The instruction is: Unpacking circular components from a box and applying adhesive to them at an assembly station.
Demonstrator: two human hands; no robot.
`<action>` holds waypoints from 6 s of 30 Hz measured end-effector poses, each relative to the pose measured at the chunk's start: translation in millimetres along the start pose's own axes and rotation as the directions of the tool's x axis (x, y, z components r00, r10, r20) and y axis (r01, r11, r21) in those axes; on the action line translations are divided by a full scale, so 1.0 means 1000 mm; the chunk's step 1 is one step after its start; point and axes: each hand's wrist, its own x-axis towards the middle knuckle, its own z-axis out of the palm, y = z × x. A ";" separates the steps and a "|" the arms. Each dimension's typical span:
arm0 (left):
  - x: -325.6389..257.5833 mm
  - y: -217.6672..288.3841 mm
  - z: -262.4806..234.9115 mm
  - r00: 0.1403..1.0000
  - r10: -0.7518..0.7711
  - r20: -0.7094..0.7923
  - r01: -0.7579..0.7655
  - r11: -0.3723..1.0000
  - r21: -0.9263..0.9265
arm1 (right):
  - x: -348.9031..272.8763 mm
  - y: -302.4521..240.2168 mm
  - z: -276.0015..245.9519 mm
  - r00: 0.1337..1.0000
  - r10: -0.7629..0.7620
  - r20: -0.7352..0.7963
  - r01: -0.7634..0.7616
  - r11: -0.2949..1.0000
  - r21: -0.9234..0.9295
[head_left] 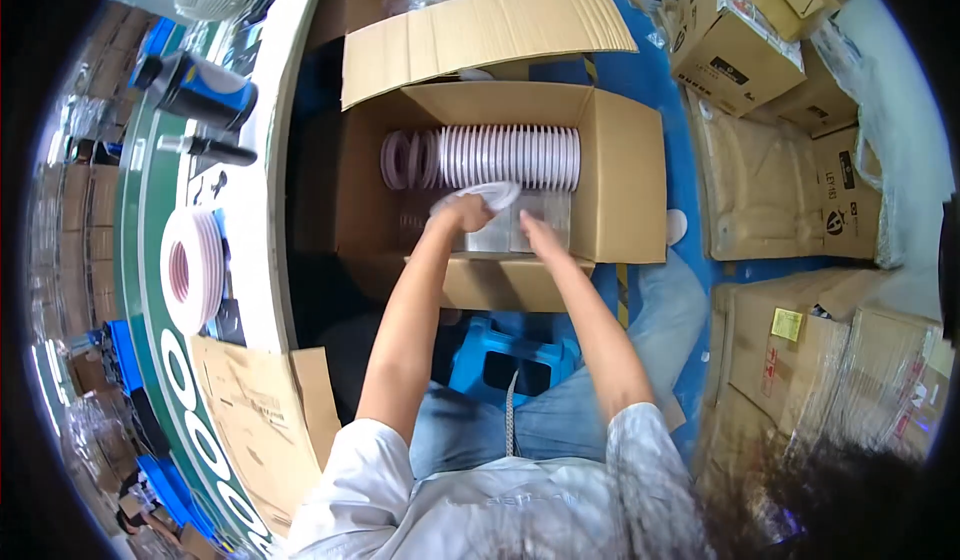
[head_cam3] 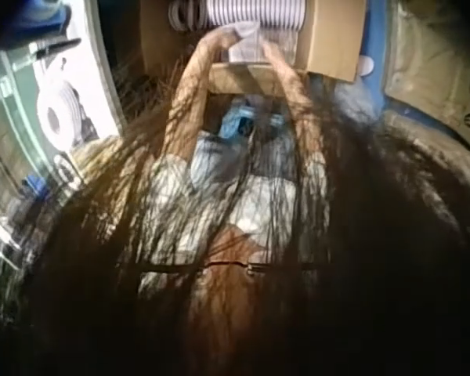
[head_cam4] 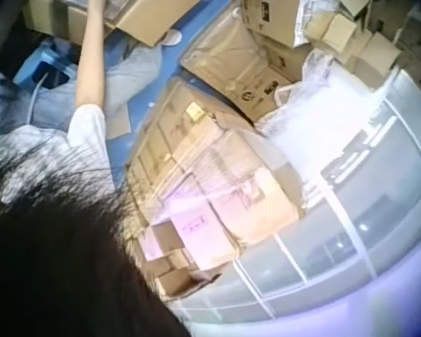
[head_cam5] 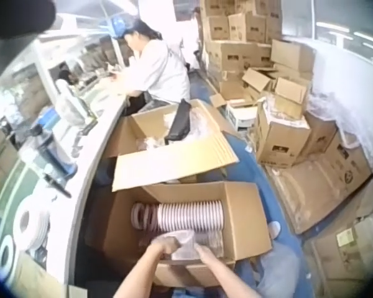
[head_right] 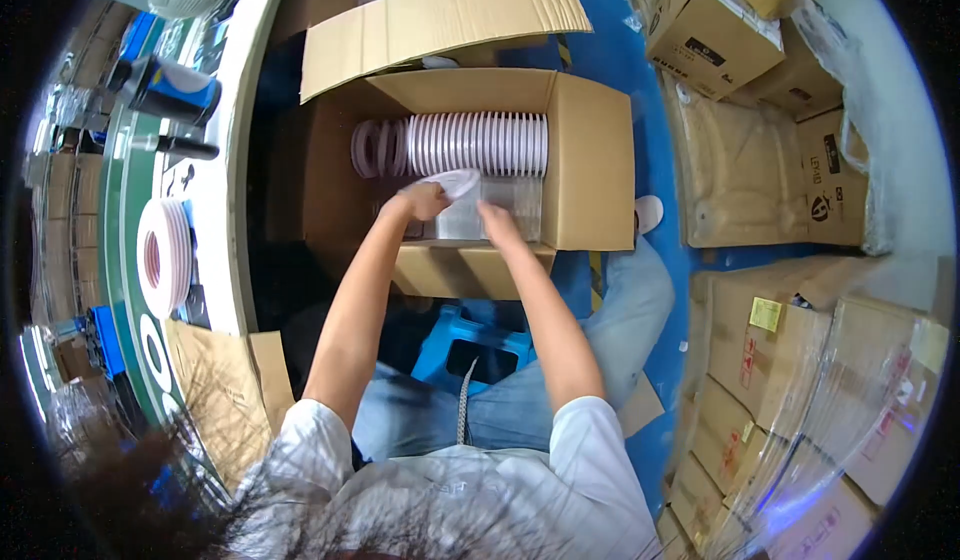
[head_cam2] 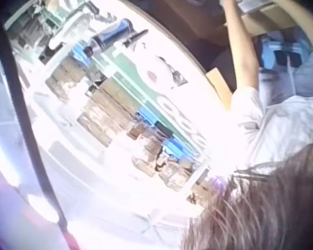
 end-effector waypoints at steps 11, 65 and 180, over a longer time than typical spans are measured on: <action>-0.045 0.039 0.065 0.885 0.269 -0.379 -0.449 0.285 -0.847 | -0.037 -0.045 -0.013 0.983 -0.131 -0.129 0.182 0.603 0.777; -0.074 -0.038 0.030 0.862 -0.048 -0.505 -0.505 0.022 -0.863 | -0.085 -0.130 -0.099 0.889 -0.435 -0.146 0.449 0.761 0.469; -0.081 -0.020 -0.010 0.552 -0.048 -0.832 -0.500 0.780 -0.377 | -0.102 -0.170 -0.041 0.510 -0.766 -0.391 0.739 0.623 -0.257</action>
